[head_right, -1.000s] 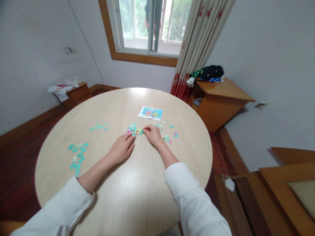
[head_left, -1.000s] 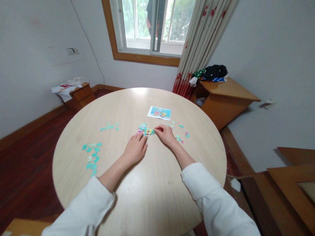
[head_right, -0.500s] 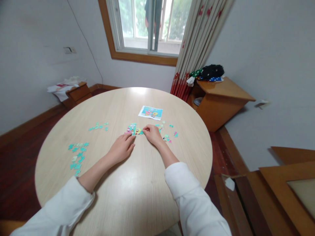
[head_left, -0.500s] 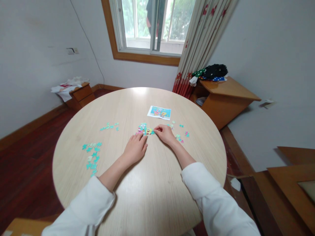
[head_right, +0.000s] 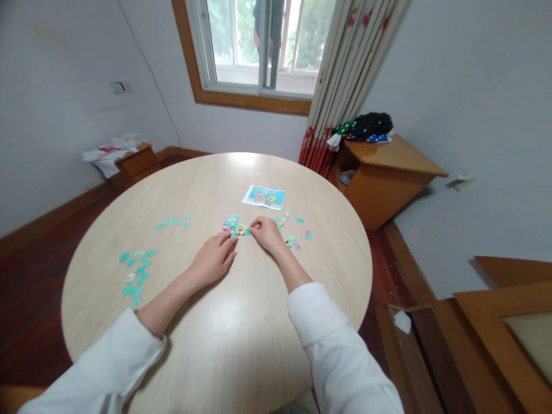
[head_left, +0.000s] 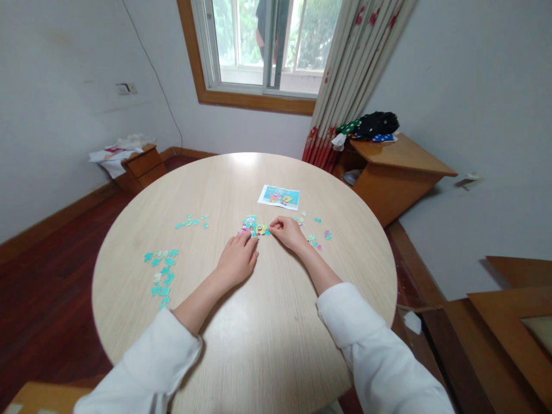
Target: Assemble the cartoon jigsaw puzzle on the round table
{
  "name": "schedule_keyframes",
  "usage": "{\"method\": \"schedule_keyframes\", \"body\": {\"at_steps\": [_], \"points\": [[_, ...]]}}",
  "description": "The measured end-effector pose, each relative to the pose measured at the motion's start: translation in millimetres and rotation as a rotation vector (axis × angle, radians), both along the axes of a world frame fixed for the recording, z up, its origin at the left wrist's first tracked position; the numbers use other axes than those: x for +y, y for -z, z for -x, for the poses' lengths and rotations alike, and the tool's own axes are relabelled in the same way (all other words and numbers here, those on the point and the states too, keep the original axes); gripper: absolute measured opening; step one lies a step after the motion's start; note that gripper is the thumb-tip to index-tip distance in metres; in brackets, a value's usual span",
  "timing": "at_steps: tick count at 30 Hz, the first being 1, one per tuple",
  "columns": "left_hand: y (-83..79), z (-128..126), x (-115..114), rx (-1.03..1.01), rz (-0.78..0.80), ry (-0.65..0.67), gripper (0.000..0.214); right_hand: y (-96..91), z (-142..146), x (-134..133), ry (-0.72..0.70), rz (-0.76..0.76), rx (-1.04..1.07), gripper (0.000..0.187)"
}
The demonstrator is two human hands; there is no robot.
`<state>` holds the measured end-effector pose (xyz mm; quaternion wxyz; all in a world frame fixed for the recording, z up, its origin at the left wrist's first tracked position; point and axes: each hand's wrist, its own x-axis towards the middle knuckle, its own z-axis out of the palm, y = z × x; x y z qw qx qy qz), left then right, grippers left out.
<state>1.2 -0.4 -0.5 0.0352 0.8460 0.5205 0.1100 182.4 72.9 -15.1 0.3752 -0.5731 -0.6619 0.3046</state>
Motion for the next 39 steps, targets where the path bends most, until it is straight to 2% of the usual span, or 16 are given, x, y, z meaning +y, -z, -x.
{"method": "schedule_keyframes", "body": {"at_steps": [5,13,20,39], "points": [[1.4,0,0,0.016,-0.003,-0.002,0.037,-3.7,0,2,-0.007,0.007,-0.054,0.011],[2.5,1,1,-0.009,-0.005,0.001,0.036,-10.1,2,2,-0.003,0.042,-0.162,0.013],[0.1,0,0,-0.018,0.003,0.002,0.036,-9.9,3,3,-0.002,0.048,-0.185,0.016],[7.2,1,2,-0.036,-0.040,0.011,0.035,-15.1,6,-3,0.003,0.038,-0.237,0.021]]}}
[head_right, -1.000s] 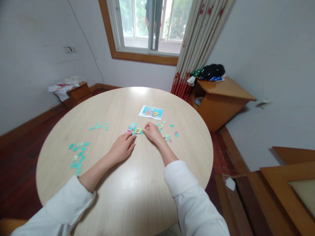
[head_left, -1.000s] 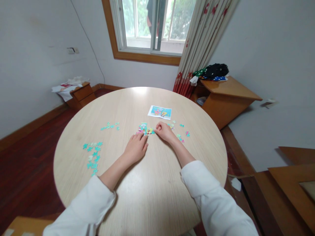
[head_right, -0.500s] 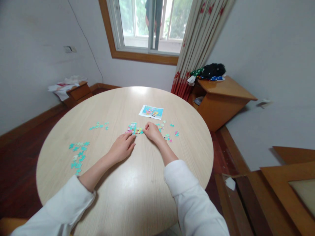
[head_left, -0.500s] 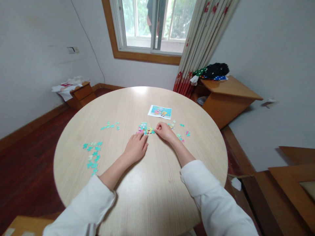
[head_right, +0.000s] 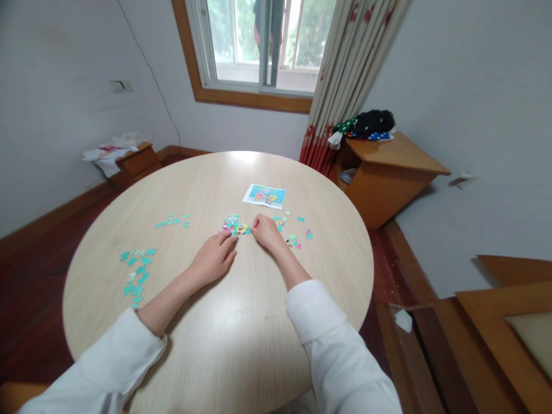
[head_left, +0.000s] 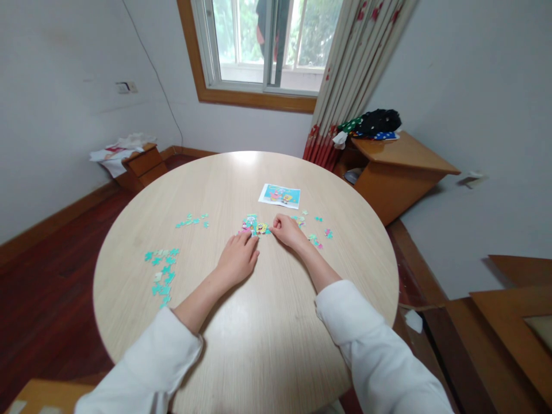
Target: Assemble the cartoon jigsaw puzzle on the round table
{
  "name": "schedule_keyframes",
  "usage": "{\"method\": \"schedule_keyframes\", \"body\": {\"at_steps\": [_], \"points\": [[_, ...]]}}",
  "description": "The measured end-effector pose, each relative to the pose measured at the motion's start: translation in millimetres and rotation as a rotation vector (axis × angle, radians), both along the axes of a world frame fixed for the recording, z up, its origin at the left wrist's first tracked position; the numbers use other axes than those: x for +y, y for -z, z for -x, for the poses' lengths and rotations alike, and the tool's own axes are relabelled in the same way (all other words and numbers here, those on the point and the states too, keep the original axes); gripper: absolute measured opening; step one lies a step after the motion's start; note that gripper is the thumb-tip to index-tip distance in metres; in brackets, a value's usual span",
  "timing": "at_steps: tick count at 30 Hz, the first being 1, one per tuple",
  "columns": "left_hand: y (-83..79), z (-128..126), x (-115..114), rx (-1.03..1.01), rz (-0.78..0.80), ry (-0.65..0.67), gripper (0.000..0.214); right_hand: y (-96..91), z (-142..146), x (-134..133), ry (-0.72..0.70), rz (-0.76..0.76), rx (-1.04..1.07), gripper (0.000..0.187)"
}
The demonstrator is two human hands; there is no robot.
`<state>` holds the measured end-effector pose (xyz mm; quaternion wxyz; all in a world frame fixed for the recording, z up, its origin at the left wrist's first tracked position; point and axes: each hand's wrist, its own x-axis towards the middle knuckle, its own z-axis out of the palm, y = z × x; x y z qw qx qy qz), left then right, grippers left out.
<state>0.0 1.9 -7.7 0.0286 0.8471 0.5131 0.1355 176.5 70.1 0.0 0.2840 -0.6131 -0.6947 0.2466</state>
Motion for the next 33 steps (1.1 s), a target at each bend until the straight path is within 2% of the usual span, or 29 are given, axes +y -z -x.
{"method": "schedule_keyframes", "body": {"at_steps": [15,24,33], "points": [[-4.8,-1,-1,0.016,0.018,-0.006,0.037,8.8,1,-3,0.006,-0.085,0.047,0.020],[-2.4,0,-1,-0.036,0.007,-0.001,0.035,9.3,1,-5,0.140,-0.200,0.178,0.017],[4.5,1,2,-0.101,-0.018,0.008,0.034,4.5,-11,-3,0.240,-0.299,0.270,0.012]]}}
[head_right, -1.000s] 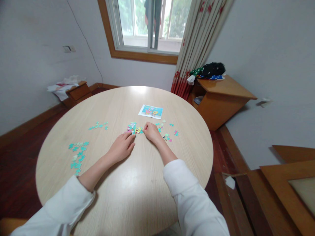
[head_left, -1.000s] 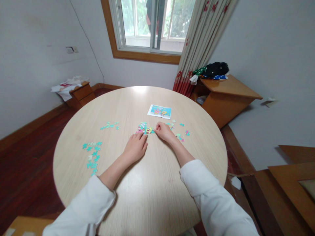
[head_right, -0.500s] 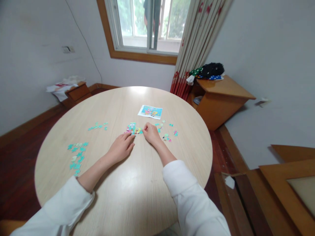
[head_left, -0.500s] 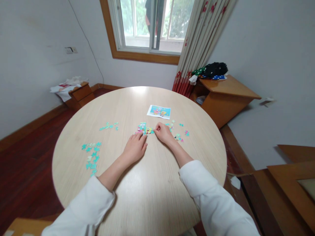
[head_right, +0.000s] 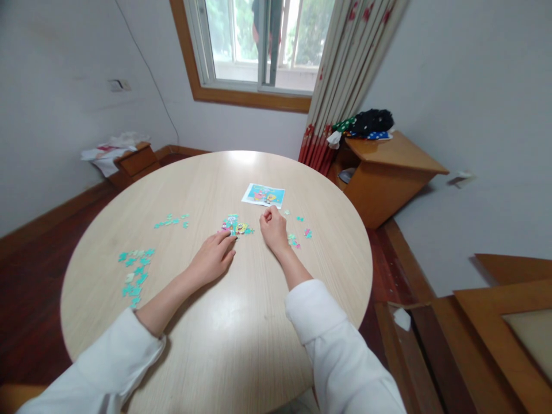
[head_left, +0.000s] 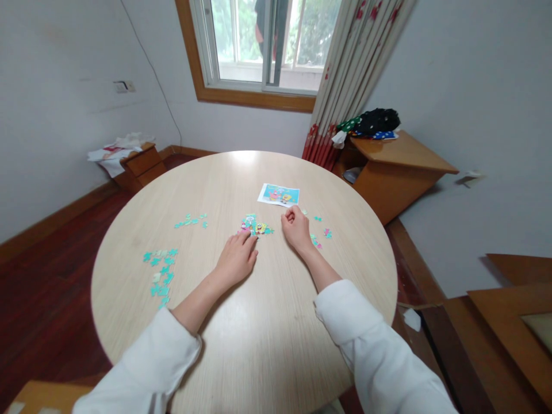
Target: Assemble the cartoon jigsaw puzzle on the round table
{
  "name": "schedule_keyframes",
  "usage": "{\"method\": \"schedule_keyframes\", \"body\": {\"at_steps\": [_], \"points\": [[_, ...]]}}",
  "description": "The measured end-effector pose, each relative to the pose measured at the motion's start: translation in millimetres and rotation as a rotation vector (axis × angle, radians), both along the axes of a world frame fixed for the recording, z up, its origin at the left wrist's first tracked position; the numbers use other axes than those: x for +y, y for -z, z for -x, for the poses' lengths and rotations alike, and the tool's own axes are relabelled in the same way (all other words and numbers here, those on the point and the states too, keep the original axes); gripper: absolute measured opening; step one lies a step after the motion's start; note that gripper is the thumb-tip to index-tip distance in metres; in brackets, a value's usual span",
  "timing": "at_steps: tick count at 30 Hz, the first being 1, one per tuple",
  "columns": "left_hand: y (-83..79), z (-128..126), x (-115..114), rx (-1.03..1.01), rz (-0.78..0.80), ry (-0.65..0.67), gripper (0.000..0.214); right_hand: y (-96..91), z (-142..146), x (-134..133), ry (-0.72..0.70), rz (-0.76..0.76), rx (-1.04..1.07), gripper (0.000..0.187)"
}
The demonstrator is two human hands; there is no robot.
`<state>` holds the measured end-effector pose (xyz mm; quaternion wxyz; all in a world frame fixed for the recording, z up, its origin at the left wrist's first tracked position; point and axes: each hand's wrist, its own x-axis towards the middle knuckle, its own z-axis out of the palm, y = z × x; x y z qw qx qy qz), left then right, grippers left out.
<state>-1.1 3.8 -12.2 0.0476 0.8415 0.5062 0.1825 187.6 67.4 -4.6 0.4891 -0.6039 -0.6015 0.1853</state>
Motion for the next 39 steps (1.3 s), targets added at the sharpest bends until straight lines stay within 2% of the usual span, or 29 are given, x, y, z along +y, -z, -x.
{"method": "schedule_keyframes", "body": {"at_steps": [5,12,18,27,32,39], "points": [[3.2,1,2,-0.053,-0.016,0.000,0.033,-1.0,-16,4,0.055,-0.032,0.015,0.003],[8.4,2,4,-0.147,-0.005,0.014,0.033,2.3,-51,12,0.185,0.010,0.029,0.015],[13.1,2,5,-0.254,-0.019,-0.009,0.029,6.1,-68,14,0.208,0.081,-0.004,0.020],[14.6,2,7,-0.310,-0.027,-0.039,0.029,13.2,-79,18,0.153,0.173,-0.031,0.020],[6.8,6,11,-0.411,-0.050,-0.073,0.026,11.5,-80,17,0.134,0.184,-0.061,0.018],[-6.3,13,19,-0.589,-0.067,-0.223,0.005,15.9,-75,18,0.039,0.081,-0.194,0.020]]}}
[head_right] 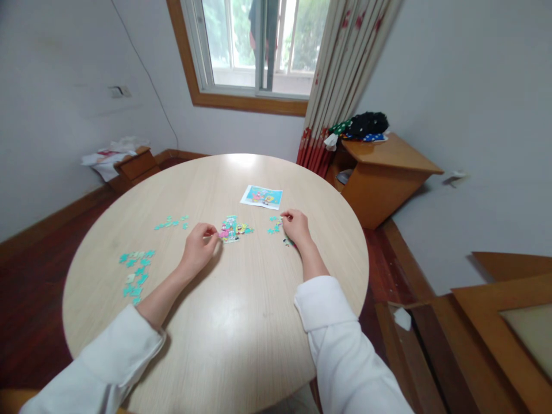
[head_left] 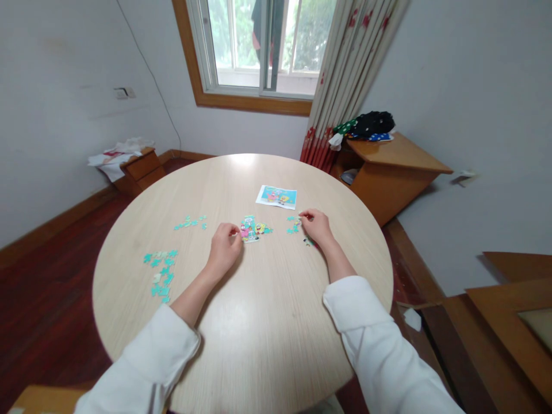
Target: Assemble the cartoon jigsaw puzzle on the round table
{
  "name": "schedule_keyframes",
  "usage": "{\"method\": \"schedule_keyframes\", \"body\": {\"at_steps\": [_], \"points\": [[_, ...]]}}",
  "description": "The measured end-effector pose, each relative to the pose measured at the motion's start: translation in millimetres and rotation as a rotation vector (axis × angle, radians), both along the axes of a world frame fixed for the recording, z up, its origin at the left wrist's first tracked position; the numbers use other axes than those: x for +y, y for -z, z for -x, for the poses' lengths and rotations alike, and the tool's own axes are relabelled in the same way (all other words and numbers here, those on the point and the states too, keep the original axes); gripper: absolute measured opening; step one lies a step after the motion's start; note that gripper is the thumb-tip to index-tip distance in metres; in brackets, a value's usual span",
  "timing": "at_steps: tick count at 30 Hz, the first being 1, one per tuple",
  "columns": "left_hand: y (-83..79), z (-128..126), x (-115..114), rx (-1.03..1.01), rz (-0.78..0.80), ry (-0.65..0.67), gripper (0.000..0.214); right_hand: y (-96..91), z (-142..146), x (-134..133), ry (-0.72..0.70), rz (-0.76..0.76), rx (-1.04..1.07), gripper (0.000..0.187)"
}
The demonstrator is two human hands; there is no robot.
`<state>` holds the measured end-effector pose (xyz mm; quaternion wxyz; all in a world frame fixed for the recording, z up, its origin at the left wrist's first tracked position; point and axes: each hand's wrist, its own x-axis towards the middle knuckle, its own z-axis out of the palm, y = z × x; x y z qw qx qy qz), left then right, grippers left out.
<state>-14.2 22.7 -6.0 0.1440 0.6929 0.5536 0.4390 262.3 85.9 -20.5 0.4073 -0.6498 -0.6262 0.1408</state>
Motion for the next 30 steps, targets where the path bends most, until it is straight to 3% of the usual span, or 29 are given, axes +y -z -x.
{"method": "schedule_keyframes", "body": {"at_steps": [6,13,21,26,30], "points": [[-3.7,0,3,-0.222,0.072,-0.062,0.004,2.9,1,0,-0.031,-0.038,-0.178,0.019],[-5.8,4,9,-0.471,0.150,-0.126,0.005,-3.5,-3,-2,-0.053,-0.033,-0.167,0.018],[-5.4,4,9,-0.813,0.141,-0.215,0.006,-8.3,-4,-9,-0.145,0.118,-0.317,0.016],[-4.0,4,11,-1.056,0.168,-0.220,0.009,-11.8,-4,-11,-0.104,0.199,-0.356,0.015],[-2.5,4,12,-1.126,0.181,-0.194,0.010,-12.6,-2,-11,-0.091,0.225,-0.360,0.015]]}}
